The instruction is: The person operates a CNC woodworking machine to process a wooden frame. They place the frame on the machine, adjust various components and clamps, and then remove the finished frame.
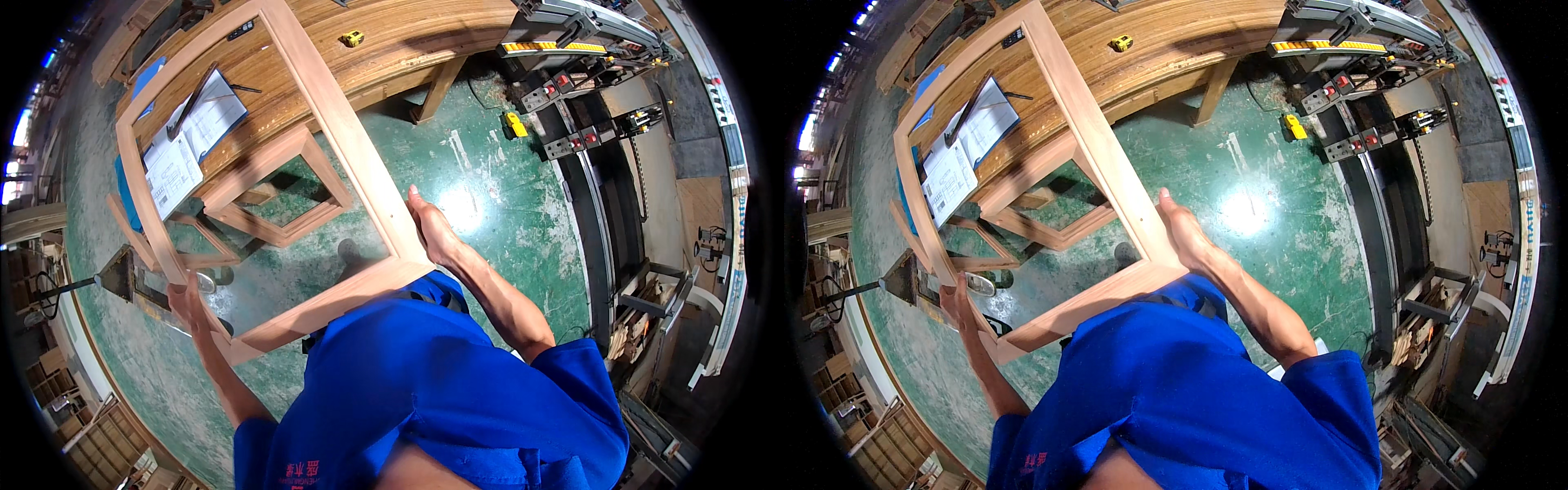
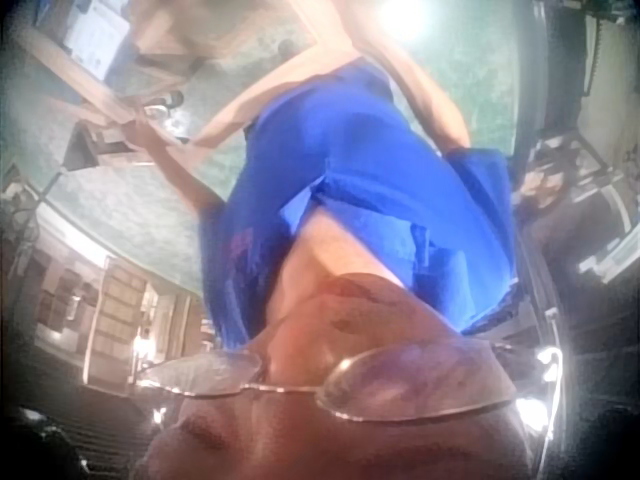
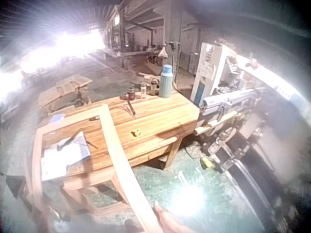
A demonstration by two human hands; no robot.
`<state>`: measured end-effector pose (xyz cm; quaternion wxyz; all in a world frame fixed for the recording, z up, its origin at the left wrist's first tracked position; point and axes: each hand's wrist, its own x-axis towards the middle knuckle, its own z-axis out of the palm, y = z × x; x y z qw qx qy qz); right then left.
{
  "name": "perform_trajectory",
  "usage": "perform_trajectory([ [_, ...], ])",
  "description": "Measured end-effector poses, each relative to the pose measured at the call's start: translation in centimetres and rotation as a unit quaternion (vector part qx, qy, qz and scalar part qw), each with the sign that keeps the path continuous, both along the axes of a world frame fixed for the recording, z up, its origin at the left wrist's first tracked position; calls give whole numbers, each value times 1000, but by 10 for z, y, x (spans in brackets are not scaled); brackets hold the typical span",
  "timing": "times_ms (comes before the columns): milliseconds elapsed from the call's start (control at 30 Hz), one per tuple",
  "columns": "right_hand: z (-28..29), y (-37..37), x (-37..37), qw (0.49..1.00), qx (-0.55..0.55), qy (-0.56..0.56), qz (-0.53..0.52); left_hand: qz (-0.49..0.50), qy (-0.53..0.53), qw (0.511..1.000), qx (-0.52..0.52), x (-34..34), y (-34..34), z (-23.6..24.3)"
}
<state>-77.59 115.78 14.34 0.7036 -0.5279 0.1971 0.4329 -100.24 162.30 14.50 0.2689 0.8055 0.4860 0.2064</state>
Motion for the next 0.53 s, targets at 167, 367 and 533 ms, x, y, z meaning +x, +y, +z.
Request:
perform_trajectory([
  [167,-1,-1,0,1000,3,-10,-6,8,7,1000,-29,5,-6,7],
  [367,-6,-2,1,1000,-17,-17,2,2,4,1000,-20,4,-4,6],
  [533,-12,-2,1,1000,4,-17,-2,12,-2,999,-40,4,-3,7],
])
